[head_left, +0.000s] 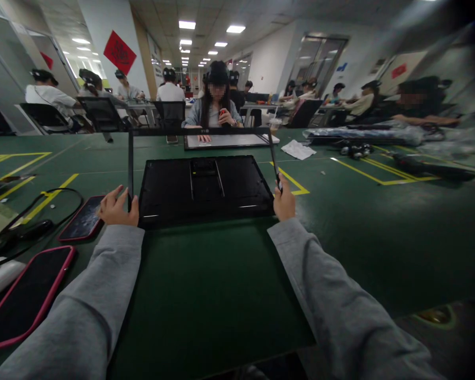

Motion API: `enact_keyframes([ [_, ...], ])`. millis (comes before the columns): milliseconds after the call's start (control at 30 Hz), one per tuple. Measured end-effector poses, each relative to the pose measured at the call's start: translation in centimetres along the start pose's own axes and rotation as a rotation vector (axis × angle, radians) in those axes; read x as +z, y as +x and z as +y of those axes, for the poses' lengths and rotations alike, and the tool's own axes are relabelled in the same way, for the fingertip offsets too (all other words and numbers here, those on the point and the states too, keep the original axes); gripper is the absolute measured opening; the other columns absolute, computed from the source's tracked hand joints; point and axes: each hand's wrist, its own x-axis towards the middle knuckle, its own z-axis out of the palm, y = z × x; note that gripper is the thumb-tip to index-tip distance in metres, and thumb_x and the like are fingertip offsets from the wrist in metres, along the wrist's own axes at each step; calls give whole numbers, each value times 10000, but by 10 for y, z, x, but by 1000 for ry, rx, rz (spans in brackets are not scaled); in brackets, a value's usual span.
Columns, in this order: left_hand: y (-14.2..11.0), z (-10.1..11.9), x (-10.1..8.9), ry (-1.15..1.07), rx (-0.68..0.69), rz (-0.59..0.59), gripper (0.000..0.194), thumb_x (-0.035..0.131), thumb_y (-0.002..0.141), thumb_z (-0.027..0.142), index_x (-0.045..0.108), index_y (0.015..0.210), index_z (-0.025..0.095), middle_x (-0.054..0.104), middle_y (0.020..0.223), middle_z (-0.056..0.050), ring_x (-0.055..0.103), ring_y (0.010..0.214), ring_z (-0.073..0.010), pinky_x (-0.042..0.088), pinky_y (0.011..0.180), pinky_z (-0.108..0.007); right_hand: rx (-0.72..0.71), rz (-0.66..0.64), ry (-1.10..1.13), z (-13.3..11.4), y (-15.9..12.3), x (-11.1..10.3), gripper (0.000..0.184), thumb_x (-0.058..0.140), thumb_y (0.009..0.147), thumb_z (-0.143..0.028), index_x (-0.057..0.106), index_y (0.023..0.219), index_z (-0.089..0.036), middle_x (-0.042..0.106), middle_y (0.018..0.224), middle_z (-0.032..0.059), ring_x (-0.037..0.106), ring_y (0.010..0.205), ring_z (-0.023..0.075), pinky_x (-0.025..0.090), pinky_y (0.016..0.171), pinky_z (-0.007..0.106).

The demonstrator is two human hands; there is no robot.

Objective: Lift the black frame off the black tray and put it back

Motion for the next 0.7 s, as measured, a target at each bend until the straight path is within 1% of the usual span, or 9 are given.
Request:
enact_keyframes([
  [67,1,-4,5,-19,-22,-86,448,527,848,437,624,1227,220,562,1365,-71,434,1291,-269,288,1085,-443,43,-60,6,10,-2,6,564,373,890,-228,403,1452,-195,514,1423,83,480,1305,261,395,1086,453],
  [133,2,-8,10,-27,-38,-128,425,530,838,439,646,1192,234,596,1322,-67,449,1275,-267,306,1074,-447,77,-96,14,16,-3,10,555,399,866,-217,456,1417,-179,522,1417,92,476,1309,272,393,1094,479],
  [267,3,-15,18,-15,-58,-132,410,529,827,446,669,1148,233,627,1276,-64,482,1247,-259,325,1065,-433,106,-113,18,24,-4,15,551,419,854,-214,484,1399,-168,530,1409,104,477,1310,287,380,1106,510],
  [500,3,-18,22,22,-82,-185,380,532,818,447,674,1110,249,637,1261,-47,506,1220,-251,362,1036,-436,85,-123,18,35,-1,19,533,449,851,-216,515,1378,-173,577,1362,93,498,1293,273,385,1109,496],
  [633,2,-17,23,60,-101,-230,419,535,824,449,664,1149,216,627,1270,-96,493,1242,-292,371,1030,-484,89,-149,15,35,0,17,528,451,851,-218,522,1371,-157,572,1367,103,515,1277,276,391,1105,490],
  [700,2,-17,24,78,-136,-259,452,538,824,462,659,1177,207,643,1234,-119,511,1223,-314,394,1010,-496,88,-151,21,33,0,16,529,454,851,-218,520,1372,-157,576,1362,104,517,1275,277,392,1104,492],
])
